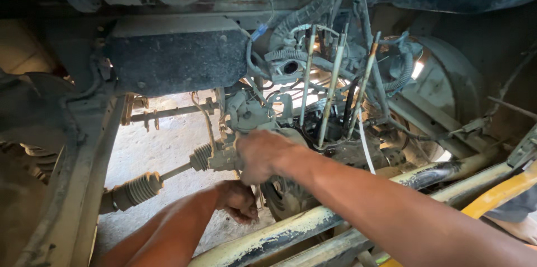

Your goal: The person works underneath a vehicle, using a wrench to tighten bolts on the engine block and surrounding components. The camera provides a close-up view of the hands manipulating the tool within the confined engine bay space.

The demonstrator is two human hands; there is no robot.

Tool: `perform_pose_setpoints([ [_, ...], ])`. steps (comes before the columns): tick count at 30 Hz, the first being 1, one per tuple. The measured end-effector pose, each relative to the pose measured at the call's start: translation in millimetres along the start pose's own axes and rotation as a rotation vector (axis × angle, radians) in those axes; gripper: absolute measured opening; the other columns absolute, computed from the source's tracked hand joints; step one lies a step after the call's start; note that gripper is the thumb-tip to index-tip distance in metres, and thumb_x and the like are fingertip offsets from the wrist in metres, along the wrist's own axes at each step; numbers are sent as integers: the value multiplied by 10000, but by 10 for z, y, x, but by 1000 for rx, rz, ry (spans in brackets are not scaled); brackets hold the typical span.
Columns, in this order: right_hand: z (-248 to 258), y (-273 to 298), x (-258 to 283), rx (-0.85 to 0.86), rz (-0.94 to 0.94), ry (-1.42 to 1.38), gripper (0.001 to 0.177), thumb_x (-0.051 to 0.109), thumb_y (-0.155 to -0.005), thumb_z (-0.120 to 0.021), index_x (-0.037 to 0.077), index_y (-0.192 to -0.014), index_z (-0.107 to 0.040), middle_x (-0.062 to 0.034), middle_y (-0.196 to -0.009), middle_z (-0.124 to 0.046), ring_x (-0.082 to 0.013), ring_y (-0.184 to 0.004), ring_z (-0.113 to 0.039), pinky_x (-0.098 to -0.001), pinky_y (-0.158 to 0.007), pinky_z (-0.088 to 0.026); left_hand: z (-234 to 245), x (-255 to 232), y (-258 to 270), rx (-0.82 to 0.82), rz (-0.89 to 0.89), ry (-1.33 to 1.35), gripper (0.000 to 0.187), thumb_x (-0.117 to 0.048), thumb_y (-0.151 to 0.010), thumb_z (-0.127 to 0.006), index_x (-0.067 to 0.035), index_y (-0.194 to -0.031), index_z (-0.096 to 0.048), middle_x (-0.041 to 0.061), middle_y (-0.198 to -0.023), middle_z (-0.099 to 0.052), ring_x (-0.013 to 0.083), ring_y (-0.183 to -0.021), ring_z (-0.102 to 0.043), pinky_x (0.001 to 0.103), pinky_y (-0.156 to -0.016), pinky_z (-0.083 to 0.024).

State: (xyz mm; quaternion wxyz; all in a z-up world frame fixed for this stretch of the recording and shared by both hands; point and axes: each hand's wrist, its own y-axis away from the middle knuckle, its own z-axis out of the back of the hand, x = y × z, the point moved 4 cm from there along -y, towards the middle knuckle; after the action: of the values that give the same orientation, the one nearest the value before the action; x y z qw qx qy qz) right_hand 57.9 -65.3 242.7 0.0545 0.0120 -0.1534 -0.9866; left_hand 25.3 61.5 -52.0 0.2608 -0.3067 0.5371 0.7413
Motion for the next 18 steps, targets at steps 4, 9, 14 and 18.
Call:
perform_pose_setpoints([
  [4,-266,48,90,349,36,-116,380,254,-738,-781,20,-1036,-764,-146,-1072,-784,-273,-929,-782,-416,-801,-634,-97,-87,235,-56,-95,145,166,-42,-916,-731,2,-1075,-711,123,-1005,-737,184,-862,-738,273,-757,-653],
  [9,-866,-326,102,620,424,-18,454,242,-728,-791,27,-1126,-746,-145,-1134,-764,-267,-1014,-711,-415,-825,-556,-224,-156,351,-74,-113,194,177,-17,-908,-720,12,-1082,-703,139,-1021,-734,203,-886,-737,283,-773,-645],
  [14,-1095,-436,-29,760,362,-3,525,285,-737,-781,4,-1173,-704,-169,-1150,-760,-293,-1022,-722,-447,-845,-587,-294,-206,316,-66,-129,223,190,7,-901,-709,22,-1090,-694,155,-1038,-731,222,-910,-736,293,-789,-637],
  [18,-967,-334,-97,717,226,244,512,282,-750,-763,19,-1185,-704,-161,-1151,-756,-293,-1030,-722,-448,-857,-584,-305,-301,272,-46,-132,226,201,26,-895,-700,31,-1096,-687,167,-1050,-728,237,-929,-736,301,-801,-631],
])
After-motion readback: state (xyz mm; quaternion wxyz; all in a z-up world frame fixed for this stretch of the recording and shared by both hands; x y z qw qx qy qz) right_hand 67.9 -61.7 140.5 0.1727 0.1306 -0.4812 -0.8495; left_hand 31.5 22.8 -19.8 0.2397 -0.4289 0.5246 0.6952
